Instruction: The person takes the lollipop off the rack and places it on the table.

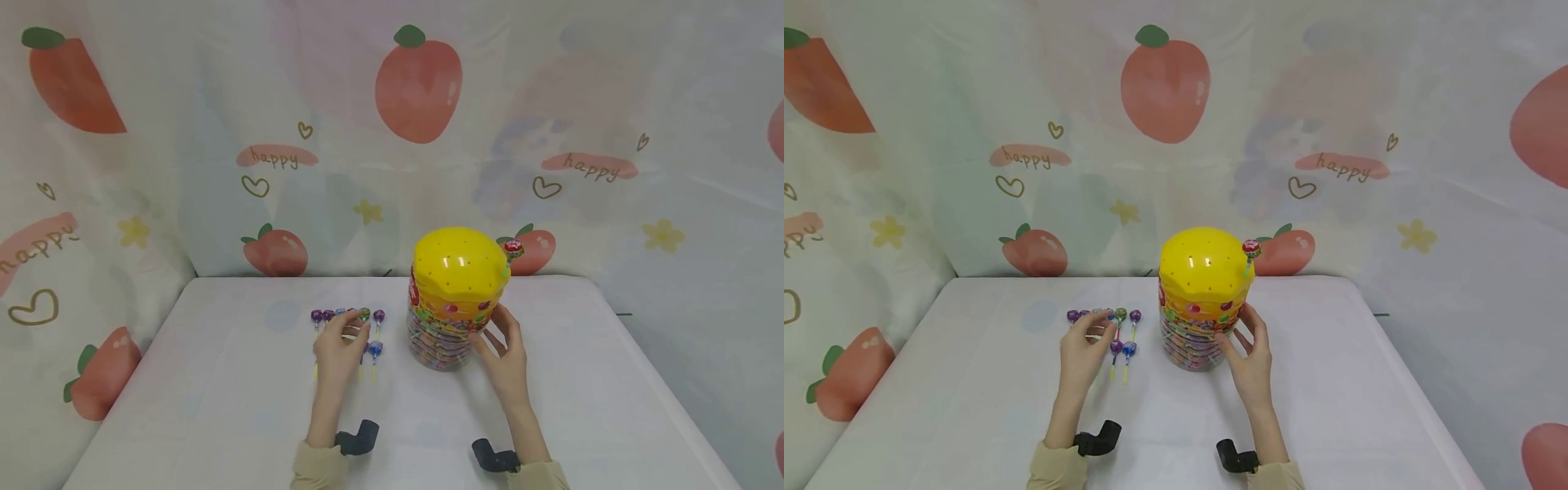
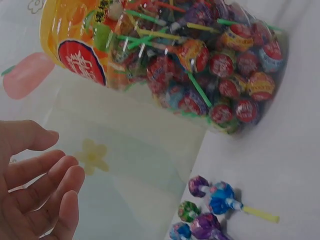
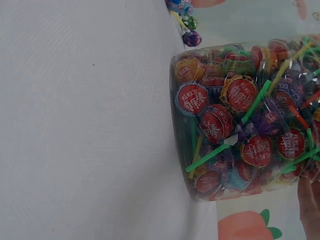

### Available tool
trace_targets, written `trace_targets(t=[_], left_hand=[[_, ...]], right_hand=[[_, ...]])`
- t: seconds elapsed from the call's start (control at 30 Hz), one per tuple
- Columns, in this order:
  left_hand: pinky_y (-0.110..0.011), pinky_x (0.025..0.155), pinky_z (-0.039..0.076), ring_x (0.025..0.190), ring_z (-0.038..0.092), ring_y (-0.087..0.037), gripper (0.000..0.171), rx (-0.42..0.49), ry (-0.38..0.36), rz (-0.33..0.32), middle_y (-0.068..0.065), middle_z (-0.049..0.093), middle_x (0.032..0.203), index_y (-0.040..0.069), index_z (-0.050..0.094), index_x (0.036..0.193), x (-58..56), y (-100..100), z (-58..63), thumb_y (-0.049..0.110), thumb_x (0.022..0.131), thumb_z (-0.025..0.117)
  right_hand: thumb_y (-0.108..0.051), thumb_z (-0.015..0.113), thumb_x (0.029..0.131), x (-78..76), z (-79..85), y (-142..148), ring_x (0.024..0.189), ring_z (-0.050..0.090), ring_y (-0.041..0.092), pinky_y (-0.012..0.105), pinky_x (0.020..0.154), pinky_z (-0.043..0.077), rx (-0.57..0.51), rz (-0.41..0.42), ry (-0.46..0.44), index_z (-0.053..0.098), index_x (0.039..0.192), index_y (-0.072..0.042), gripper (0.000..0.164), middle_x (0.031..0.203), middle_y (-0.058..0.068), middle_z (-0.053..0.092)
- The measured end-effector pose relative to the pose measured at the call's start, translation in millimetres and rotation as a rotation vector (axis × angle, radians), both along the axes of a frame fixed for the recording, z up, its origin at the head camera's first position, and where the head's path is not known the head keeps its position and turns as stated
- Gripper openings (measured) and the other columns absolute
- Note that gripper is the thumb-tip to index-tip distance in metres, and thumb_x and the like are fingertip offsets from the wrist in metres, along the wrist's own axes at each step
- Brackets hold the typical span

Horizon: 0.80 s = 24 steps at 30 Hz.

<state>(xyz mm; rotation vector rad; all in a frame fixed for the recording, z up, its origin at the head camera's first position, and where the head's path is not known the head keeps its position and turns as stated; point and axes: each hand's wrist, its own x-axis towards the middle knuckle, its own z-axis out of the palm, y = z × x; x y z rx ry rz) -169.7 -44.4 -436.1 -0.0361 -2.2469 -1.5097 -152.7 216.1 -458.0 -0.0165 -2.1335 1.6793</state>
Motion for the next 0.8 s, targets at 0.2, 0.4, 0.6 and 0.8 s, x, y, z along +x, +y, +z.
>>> trace_targets(t=[0.2,0.4,0.6,0.8], left_hand=[[-0.022,0.067,0.052,0.078,0.066,-0.018,0.024,-0.003,0.086,-0.070,-0.007,0.070,0.089,0.008,0.070,0.108,2.8,15,23.1,0.010,0.084,0.072],[-0.028,0.068,0.054,0.077,0.066,-0.017,0.024,-0.026,0.147,-0.098,-0.006,0.069,0.088,0.010,0.070,0.109,4.7,28,43.6,0.012,0.085,0.071],[-0.031,0.069,0.055,0.079,0.066,-0.020,0.025,-0.017,0.206,-0.140,-0.007,0.069,0.091,0.008,0.069,0.110,4.6,39,61.7,0.012,0.086,0.071],[-0.033,0.071,0.056,0.082,0.066,-0.019,0.025,-0.042,0.268,-0.188,-0.007,0.068,0.093,0.007,0.068,0.110,2.5,51,79.0,0.014,0.087,0.070]], right_hand=[[-0.009,0.068,0.088,-0.2,-0.1,1,0.132,0.037,0.002,0.011,0.102,0.040,0.004,0.005,-0.001,0.033,0.147,-0.018,0.069,0.147,0.000,0.039],[-0.009,0.068,0.088,1.0,0.6,1,0.132,0.038,0.002,0.011,0.101,0.040,0.015,0.001,0.001,0.033,0.147,-0.018,0.070,0.147,0.000,0.040],[-0.009,0.069,0.087,0.4,0.4,1,0.132,0.038,0.002,0.010,0.100,0.040,0.015,-0.005,-0.003,0.033,0.147,-0.018,0.070,0.147,-0.001,0.040],[-0.010,0.068,0.088,0.3,-0.3,2,0.133,0.038,0.003,0.008,0.100,0.040,0.013,-0.003,-0.010,0.033,0.147,-0.018,0.070,0.148,0.000,0.039]])
